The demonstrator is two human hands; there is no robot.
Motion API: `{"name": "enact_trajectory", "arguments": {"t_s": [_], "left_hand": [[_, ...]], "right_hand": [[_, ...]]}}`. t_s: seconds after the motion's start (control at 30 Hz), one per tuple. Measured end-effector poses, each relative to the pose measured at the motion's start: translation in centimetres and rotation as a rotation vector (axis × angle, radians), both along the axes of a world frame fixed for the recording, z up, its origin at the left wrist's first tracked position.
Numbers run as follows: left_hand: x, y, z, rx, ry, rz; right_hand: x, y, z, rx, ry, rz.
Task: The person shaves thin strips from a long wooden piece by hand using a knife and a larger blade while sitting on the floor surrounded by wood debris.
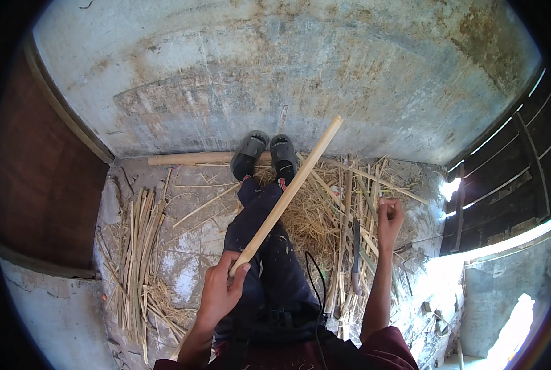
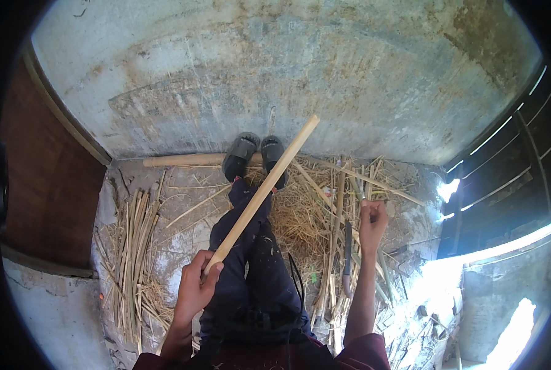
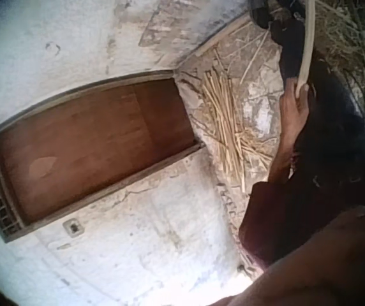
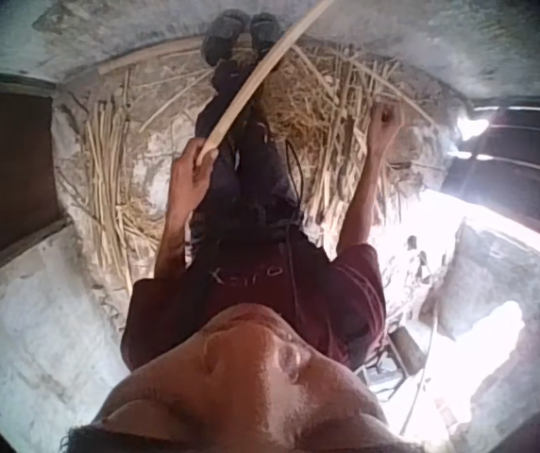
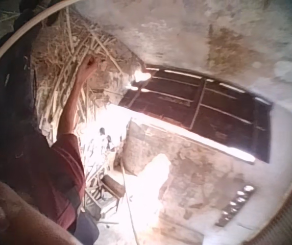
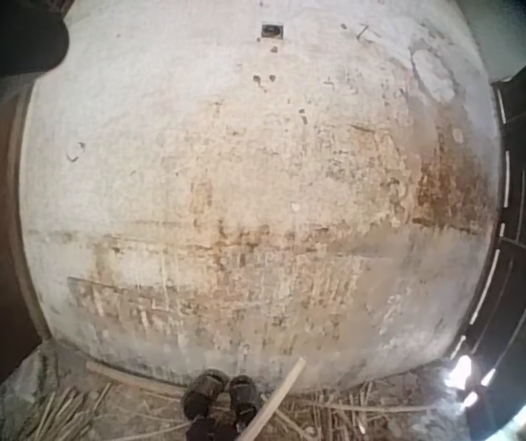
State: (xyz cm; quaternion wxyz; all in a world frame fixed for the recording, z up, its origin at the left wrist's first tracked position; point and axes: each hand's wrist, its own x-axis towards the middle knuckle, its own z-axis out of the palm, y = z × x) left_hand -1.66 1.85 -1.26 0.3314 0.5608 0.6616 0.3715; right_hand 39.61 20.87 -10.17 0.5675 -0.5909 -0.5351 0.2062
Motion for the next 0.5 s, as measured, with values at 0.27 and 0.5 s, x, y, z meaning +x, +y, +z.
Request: {"name": "enact_trajectory", "arguments": {"t_s": [0.27,0.5], "left_hand": [[0.7,1.8,-1.3,-0.032,-0.281,-0.120],[2.4,2.4,-0.6,-0.249,-0.731,-0.191]], "right_hand": [[-9.5,-5.3,3.4,0.010,0.108,0.314],[-14.8,-7.9,6.7,0.325,-0.244,0.624]]}}
